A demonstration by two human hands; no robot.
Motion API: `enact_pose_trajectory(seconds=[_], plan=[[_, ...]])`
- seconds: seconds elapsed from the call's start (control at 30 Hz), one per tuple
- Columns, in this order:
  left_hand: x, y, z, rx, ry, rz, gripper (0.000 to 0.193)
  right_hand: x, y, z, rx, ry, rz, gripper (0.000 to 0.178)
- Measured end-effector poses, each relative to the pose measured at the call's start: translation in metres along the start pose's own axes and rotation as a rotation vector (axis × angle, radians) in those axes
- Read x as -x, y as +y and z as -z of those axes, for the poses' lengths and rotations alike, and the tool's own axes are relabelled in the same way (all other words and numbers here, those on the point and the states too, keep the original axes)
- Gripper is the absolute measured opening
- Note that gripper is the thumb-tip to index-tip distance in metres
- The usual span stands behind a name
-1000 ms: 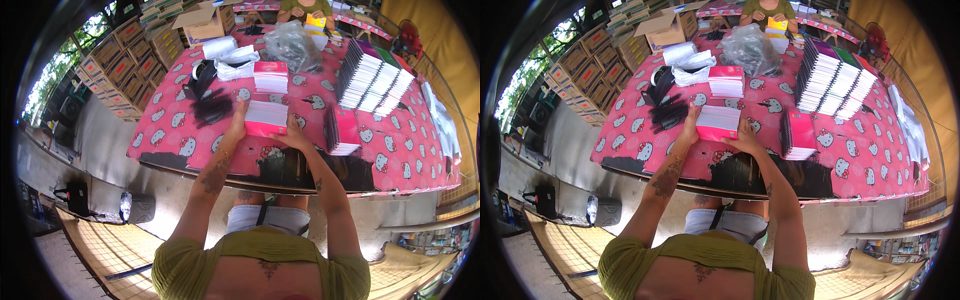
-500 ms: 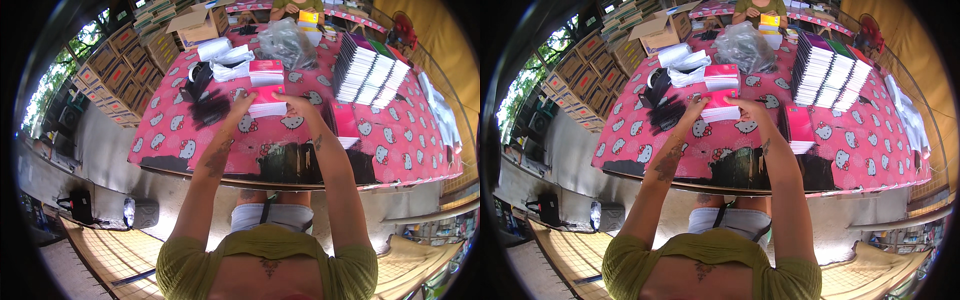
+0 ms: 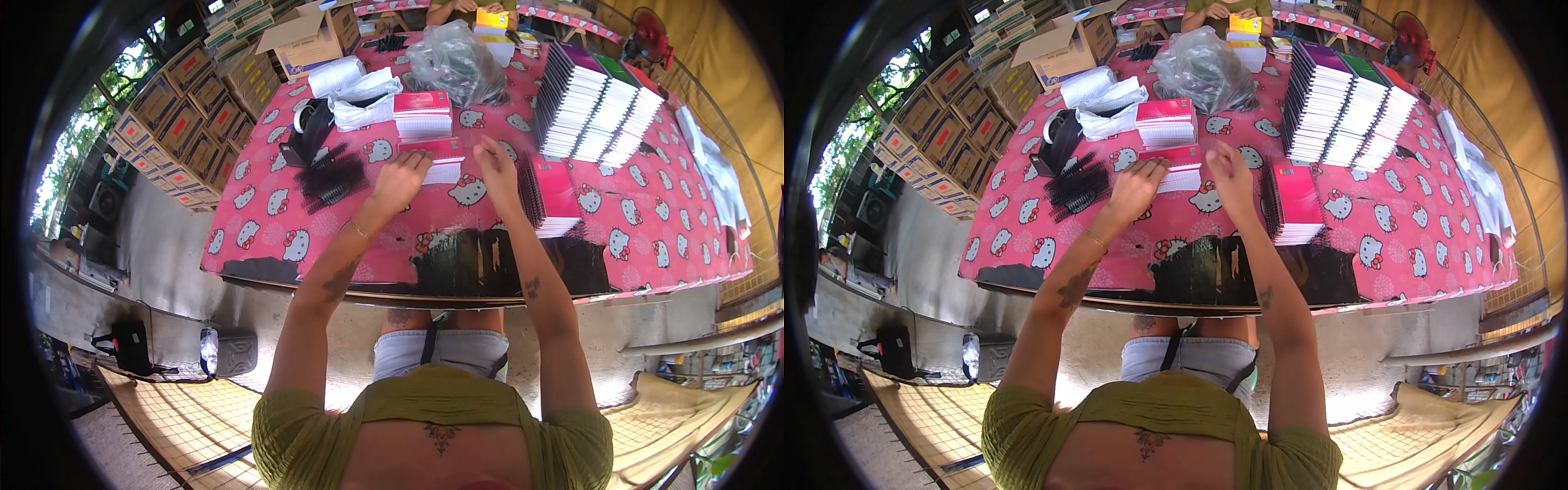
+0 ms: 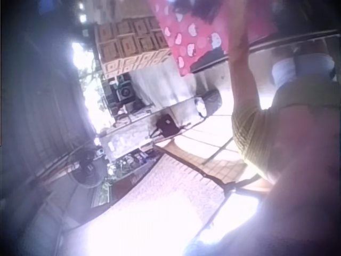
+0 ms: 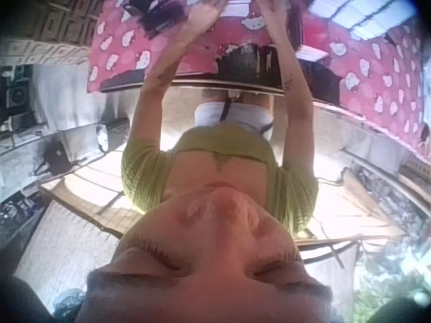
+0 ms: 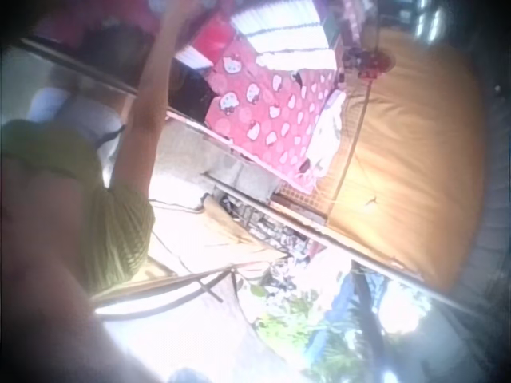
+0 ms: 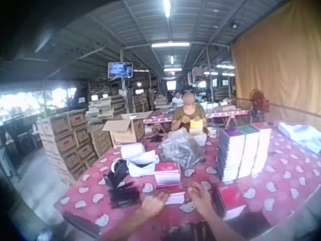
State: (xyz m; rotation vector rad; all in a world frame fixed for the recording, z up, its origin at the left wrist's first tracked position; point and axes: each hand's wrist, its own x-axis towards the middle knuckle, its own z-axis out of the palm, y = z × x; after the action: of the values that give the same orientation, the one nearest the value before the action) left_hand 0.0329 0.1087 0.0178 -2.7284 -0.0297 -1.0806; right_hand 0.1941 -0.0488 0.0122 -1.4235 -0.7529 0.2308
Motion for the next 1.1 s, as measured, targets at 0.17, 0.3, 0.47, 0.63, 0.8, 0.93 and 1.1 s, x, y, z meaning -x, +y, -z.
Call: enact_pose_trajectory(seconds=[0.17,0.3,0.47,0.63,0.8,0.93,1.1], plan=[[-0.005,0.029,0.008,-0.017,0.025,0.014,0.031,0.041,-0.002,0.01,0.248,-0.098,0.341,0.06],[-0.004,0.013,-0.005,0.282,0.063,0.193,0.021,0.052,0.008,0.0,0.164,-0.097,0.11,0.062],[-0.025,0.001,0.01,0.287,0.052,0.266,0.014,0.058,0.014,0.007,0.192,-0.016,0.164,0.066],[-0.008,0.044,0.057,0.344,-0.031,0.12,0.017,0.081,-0.03,0.016,0.188,0.028,0.342,0.063],[0.049,0.101,0.054,0.521,0.016,0.363,0.031,0.118,0.004,0.033,-0.005,-0.277,-0.072,0.048],[0.068,0.127,0.033,0.708,0.038,0.599,0.044,0.126,0.016,0.005,-0.261,-0.222,-0.042,0.035],[0.076,0.051,0.027,0.454,0.045,0.587,0.046,0.132,0.016,0.032,-0.017,-0.257,-0.133,0.019]])
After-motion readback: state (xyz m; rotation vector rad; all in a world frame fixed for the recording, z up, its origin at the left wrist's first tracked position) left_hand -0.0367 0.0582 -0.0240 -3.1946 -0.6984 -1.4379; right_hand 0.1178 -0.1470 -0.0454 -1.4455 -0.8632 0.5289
